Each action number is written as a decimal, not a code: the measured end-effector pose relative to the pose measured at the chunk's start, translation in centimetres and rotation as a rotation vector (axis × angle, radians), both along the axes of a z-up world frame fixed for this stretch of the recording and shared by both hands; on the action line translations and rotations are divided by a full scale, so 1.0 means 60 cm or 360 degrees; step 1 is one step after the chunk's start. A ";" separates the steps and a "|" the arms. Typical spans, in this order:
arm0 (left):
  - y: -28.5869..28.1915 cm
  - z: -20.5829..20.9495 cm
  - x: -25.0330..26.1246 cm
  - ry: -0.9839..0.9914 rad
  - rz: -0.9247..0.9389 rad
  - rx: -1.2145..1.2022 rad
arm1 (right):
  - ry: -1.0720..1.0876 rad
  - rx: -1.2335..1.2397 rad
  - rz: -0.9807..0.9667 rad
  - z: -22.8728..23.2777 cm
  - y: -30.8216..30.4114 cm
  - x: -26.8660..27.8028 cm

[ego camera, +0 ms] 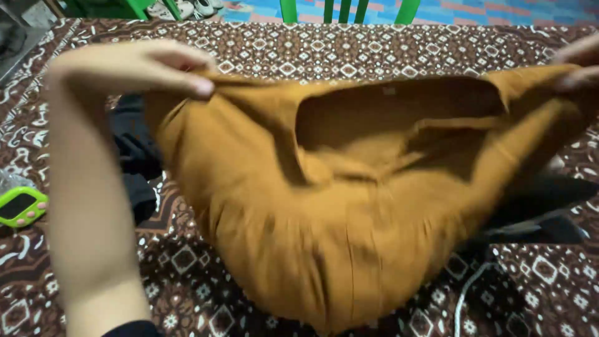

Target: The person lays a mustard-colored shirt on a patterned table, buttons it, and irons the front and sleeves using a handheld iron. The shirt remains on the table throughout the clip.

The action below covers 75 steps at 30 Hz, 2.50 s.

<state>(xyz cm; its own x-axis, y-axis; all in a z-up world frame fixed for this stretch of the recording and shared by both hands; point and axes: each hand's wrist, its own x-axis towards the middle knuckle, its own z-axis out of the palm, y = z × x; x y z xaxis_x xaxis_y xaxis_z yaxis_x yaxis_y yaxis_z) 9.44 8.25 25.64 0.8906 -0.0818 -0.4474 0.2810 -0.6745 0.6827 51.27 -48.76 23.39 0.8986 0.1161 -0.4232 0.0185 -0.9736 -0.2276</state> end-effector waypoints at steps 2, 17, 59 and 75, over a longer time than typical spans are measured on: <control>-0.046 0.040 0.054 -0.0031 0.0234 0.0395 | 0.0044 -0.0025 -0.0014 0.003 0.069 -0.006; 0.077 -0.388 0.465 -0.1044 0.0641 0.0990 | -0.0652 -0.0015 0.0422 -0.138 0.439 -0.074; -0.053 -0.641 0.460 -0.0901 0.0283 0.0911 | -0.0624 0.0735 0.0379 -0.319 0.392 -0.489; -0.049 -0.680 0.593 -0.1467 0.0591 -0.0868 | -0.1086 0.1620 -0.0043 -0.326 0.369 -0.467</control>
<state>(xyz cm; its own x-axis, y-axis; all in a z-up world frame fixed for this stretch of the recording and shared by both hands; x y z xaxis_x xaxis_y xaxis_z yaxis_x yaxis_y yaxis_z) 45.01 5.28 -15.15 0.8721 0.2732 0.4059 -0.3601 -0.2032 0.9105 23.28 -26.61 3.80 0.9078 0.0965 0.4082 0.4143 -0.3588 -0.8364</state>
